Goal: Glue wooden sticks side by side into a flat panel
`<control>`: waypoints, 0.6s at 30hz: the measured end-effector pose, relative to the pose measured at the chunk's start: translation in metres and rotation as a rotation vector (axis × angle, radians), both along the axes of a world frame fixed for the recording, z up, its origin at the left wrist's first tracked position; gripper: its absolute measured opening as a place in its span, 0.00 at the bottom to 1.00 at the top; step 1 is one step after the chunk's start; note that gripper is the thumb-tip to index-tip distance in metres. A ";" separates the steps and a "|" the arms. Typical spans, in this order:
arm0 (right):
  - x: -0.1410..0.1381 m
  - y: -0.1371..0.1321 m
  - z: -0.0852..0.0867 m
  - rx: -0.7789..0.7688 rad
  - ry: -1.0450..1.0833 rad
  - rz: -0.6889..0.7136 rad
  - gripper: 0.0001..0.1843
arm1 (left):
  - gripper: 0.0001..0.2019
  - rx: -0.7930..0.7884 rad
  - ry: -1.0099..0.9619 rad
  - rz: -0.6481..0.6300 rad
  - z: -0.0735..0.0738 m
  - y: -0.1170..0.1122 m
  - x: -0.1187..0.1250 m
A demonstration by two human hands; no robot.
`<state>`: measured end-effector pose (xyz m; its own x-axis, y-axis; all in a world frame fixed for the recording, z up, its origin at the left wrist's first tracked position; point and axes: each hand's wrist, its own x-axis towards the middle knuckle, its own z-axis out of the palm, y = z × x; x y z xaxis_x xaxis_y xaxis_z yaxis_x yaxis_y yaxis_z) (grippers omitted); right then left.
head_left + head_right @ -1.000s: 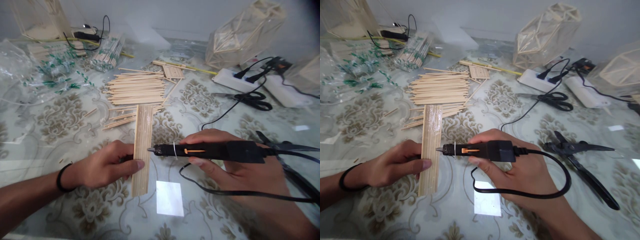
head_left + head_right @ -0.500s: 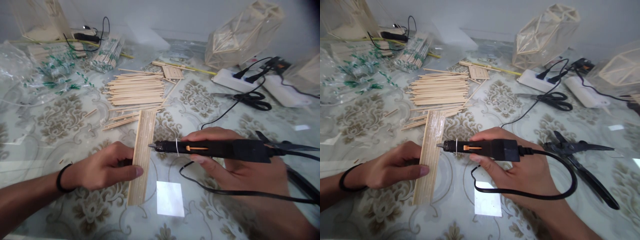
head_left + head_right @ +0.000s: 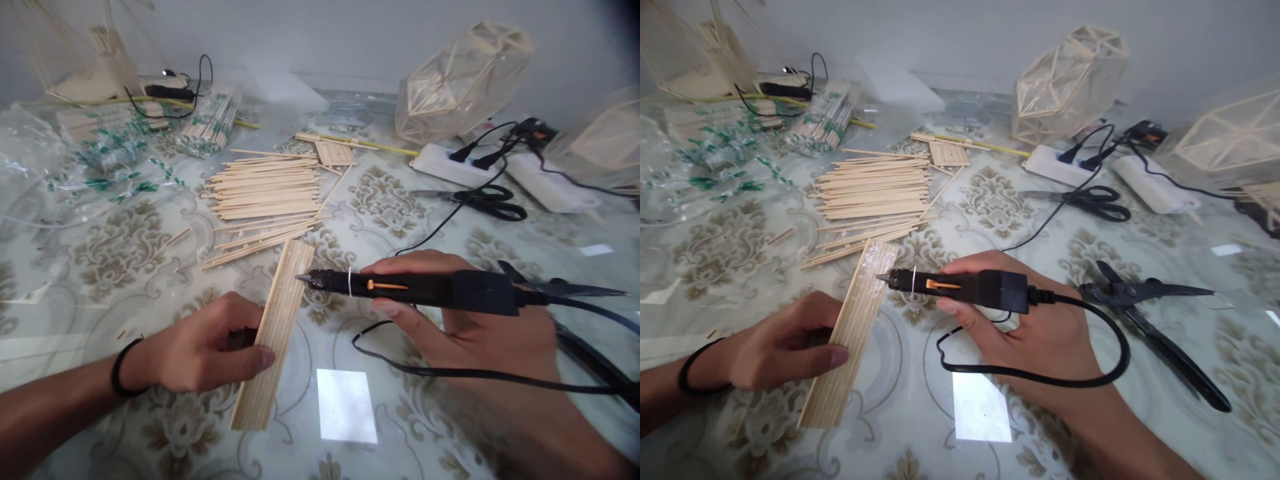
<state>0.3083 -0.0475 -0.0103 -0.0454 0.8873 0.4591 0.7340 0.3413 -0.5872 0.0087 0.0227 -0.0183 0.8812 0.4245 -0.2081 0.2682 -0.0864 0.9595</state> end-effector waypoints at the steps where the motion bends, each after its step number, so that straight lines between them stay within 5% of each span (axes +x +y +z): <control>1: 0.000 0.000 0.000 0.003 0.011 -0.016 0.07 | 0.15 0.007 -0.003 0.000 0.000 0.000 0.000; 18: -0.003 0.001 0.006 0.092 0.019 -0.113 0.06 | 0.17 0.126 0.003 -0.035 0.005 0.000 0.002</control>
<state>0.3055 -0.0465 -0.0039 0.0617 0.8404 0.5384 0.7599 0.3102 -0.5713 0.0109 0.0223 -0.0135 0.8954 0.4164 -0.1579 0.2658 -0.2152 0.9397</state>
